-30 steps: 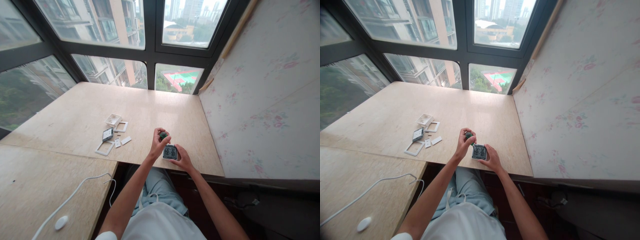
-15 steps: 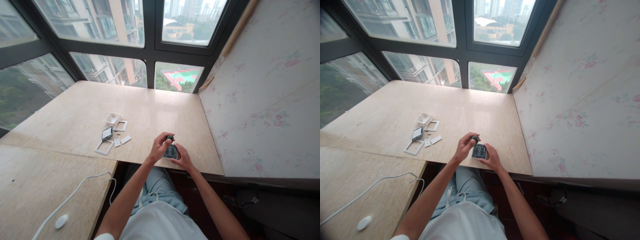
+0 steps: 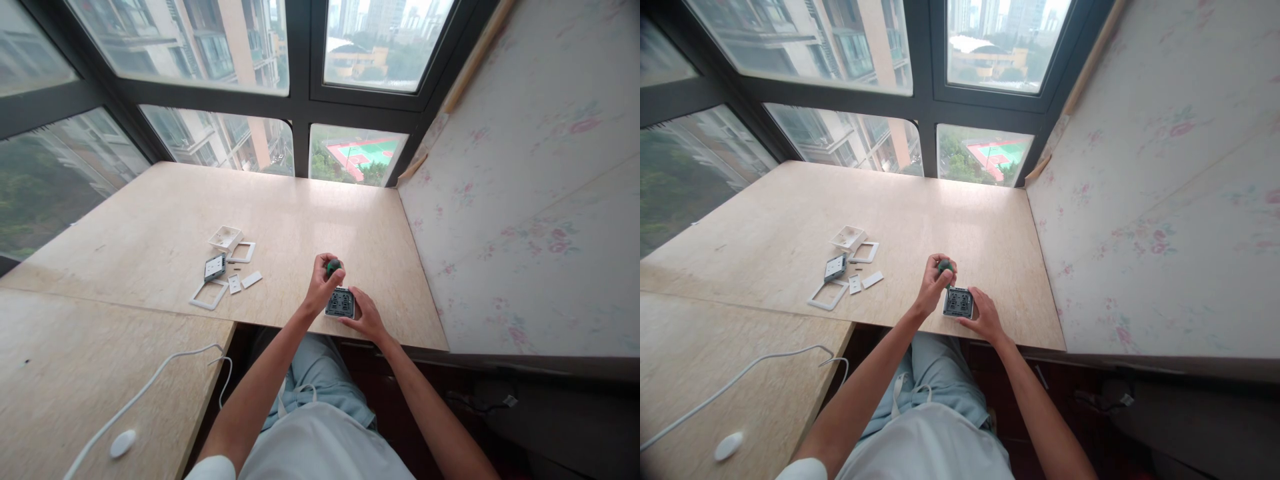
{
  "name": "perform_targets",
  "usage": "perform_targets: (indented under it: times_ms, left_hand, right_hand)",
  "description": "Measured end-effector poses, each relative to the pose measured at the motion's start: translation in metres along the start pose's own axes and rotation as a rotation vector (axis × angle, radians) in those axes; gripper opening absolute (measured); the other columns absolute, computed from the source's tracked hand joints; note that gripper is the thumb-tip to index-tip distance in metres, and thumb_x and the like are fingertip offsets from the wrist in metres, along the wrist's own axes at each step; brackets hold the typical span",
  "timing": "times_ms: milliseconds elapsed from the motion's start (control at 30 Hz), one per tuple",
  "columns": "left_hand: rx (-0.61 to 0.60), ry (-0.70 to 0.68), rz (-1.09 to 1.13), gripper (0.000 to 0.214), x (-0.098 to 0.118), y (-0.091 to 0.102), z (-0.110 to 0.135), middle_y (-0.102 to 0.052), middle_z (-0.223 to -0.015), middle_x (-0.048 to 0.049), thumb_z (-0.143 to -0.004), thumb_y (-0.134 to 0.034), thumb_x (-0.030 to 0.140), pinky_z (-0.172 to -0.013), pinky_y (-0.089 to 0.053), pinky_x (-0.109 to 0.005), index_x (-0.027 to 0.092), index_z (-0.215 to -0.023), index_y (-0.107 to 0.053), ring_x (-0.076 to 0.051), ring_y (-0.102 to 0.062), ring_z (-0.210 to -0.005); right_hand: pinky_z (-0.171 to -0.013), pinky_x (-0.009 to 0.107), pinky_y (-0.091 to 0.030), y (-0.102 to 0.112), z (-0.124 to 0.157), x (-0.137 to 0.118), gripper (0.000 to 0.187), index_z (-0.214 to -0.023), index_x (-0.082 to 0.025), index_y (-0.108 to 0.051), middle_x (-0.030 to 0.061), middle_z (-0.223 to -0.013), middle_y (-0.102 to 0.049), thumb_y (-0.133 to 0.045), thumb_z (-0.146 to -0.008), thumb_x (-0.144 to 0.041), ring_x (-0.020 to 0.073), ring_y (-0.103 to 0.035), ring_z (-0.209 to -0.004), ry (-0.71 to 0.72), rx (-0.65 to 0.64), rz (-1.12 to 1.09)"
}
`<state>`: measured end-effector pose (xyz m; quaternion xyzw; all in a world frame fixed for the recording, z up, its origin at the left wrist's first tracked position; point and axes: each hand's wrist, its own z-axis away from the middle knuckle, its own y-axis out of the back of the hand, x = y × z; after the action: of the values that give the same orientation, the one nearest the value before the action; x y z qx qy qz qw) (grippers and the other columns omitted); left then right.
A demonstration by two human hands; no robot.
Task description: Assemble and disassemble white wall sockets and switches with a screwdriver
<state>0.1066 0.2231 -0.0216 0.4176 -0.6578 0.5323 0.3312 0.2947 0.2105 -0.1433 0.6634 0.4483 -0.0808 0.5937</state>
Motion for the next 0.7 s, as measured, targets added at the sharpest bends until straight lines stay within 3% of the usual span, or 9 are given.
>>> perform_targets:
  times_ms: [100,233,433,633,700]
  left_hand:
    - [0.027,-0.029,-0.111,0.038,0.001,0.000,0.001,-0.053,-0.092,-0.0014,-0.082,-0.069,0.048,-0.065,-0.043,-0.023,0.020,-0.099,-0.049,-0.010,-0.051,-0.071]
    - [-0.037,-0.109,-0.251,0.039,0.006,0.002,0.004,-0.055,-0.103,-0.0088,-0.086,-0.061,0.054,-0.079,-0.044,-0.029,0.017,-0.097,-0.064,-0.019,-0.053,-0.095]
    - [-0.180,0.050,-0.094,0.045,0.004,0.002,0.006,-0.059,-0.085,-0.0068,-0.090,-0.053,0.056,-0.068,-0.043,-0.028,0.014,-0.102,-0.065,-0.015,-0.054,-0.075]
    - [0.001,0.083,0.110,0.051,-0.010,-0.001,-0.007,-0.047,-0.056,0.0017,-0.091,-0.043,0.062,-0.051,-0.029,-0.024,0.015,-0.084,-0.059,-0.009,-0.038,-0.049]
    - [-0.004,0.113,0.115,0.057,-0.011,0.001,-0.012,-0.042,-0.051,0.0031,-0.090,-0.037,0.068,-0.049,-0.026,-0.024,0.015,-0.079,-0.056,-0.009,-0.034,-0.046]
  right_hand:
    - [-0.106,0.052,-0.039,0.000,0.000,0.000,0.087,-0.145,-0.022,-0.037,0.0156,-0.139,-0.051,-0.071,-0.073,-0.058,0.0334,-0.047,-0.129,-0.004,0.000,0.009]
    - [-0.106,0.052,-0.039,0.000,0.000,-0.001,0.088,-0.146,-0.023,-0.036,0.0150,-0.140,-0.050,-0.071,-0.073,-0.057,0.0336,-0.047,-0.130,-0.008,0.006,0.012]
    - [-0.107,0.052,-0.039,0.000,-0.001,-0.002,0.087,-0.146,-0.022,-0.036,0.0151,-0.141,-0.049,-0.072,-0.074,-0.056,0.0334,-0.046,-0.130,0.009,0.001,0.009]
    - [-0.107,0.052,-0.039,0.001,-0.001,-0.002,0.087,-0.145,-0.022,-0.037,0.0152,-0.140,-0.050,-0.072,-0.073,-0.056,0.0330,-0.047,-0.130,-0.003,-0.003,0.007]
    - [-0.107,0.052,-0.039,0.001,0.000,-0.001,0.088,-0.145,-0.023,-0.037,0.0152,-0.140,-0.050,-0.072,-0.073,-0.056,0.0330,-0.047,-0.130,-0.006,-0.007,0.011]
